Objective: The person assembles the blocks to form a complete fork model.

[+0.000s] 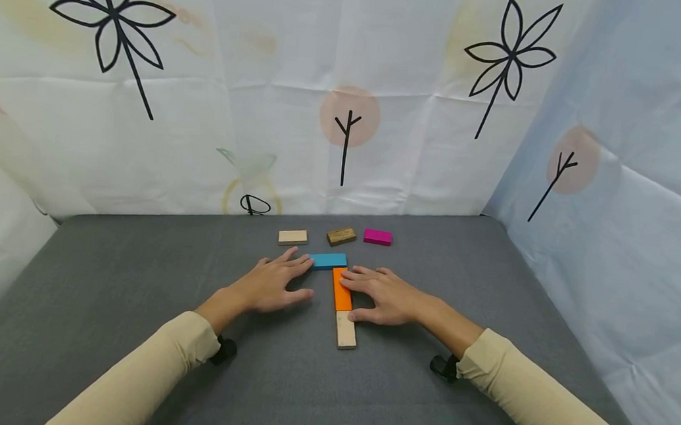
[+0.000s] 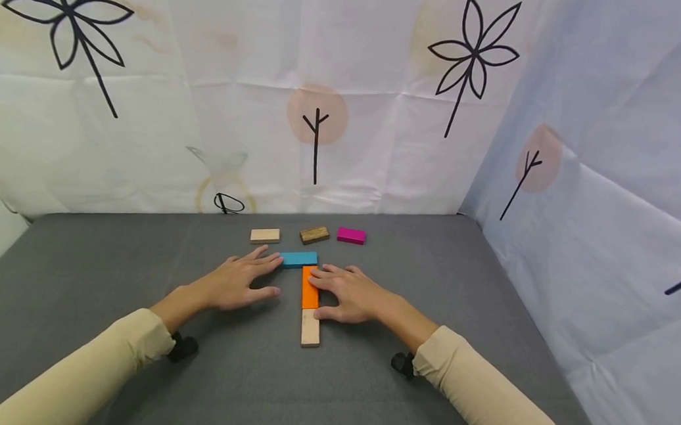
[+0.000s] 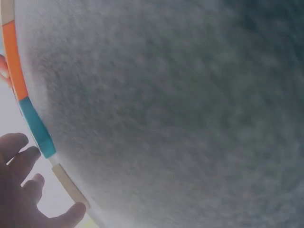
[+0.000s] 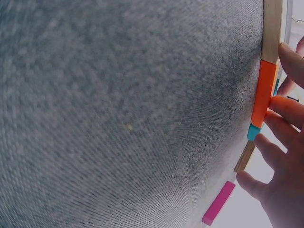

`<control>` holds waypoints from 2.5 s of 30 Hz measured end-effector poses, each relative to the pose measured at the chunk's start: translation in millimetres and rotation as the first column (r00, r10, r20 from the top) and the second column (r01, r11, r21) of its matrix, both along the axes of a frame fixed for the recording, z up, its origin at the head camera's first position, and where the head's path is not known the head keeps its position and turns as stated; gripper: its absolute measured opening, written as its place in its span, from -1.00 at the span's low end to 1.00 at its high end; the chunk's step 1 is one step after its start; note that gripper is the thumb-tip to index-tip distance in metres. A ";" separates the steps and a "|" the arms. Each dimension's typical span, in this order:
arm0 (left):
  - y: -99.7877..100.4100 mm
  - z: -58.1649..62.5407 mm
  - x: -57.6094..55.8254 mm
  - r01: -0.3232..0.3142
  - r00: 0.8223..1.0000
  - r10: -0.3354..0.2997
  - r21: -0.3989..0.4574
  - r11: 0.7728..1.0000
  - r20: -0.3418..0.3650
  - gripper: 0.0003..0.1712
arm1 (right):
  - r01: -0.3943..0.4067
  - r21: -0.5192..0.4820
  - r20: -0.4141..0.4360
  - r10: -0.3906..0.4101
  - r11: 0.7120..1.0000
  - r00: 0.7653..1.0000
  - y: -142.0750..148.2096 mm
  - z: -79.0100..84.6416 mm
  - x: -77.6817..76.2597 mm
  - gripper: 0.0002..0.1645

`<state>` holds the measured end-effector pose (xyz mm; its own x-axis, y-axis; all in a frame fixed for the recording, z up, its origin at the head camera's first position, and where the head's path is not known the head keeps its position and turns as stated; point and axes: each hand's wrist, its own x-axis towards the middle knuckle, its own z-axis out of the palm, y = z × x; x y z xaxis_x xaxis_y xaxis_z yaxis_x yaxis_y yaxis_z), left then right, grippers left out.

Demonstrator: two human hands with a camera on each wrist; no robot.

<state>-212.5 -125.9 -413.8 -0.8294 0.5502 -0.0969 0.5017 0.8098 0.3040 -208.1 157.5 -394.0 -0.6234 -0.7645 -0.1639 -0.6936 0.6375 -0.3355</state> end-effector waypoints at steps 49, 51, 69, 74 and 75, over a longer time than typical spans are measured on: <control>22.3 5.9 -11.6 0.054 0.996 -0.053 -0.010 0.999 0.067 -0.14 | -0.007 0.000 -0.018 0.007 1.000 1.000 0.1 -0.7 -1.6 -0.17; 21.6 5.6 -12.7 0.057 0.996 -0.057 -0.012 0.998 0.065 -0.15 | -0.009 -0.002 -0.021 0.009 1.000 1.000 -0.2 -0.1 -1.2 -0.17; 19.6 4.0 -13.6 0.058 0.996 -0.060 0.025 0.998 0.073 -0.21 | 0.017 0.027 -0.070 -0.015 0.999 0.997 -0.3 -0.2 -7.5 -0.04; 21.1 3.6 -14.3 0.057 0.995 -0.059 0.027 0.998 0.078 -0.21 | 0.032 0.033 -0.035 -0.031 0.999 0.999 1.4 -0.6 -10.4 -0.03; 21.2 3.8 -14.3 0.057 0.995 -0.059 0.026 0.998 0.079 -0.21 | 0.034 0.031 -0.030 -0.033 0.999 0.999 1.6 -0.7 -10.7 -0.03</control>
<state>-226.7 -104.6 -410.0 -0.7862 0.6001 -0.1477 0.5211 0.7721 0.3637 -218.7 159.1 -394.7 -0.6534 -0.7381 -0.1685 -0.6813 0.6703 -0.2943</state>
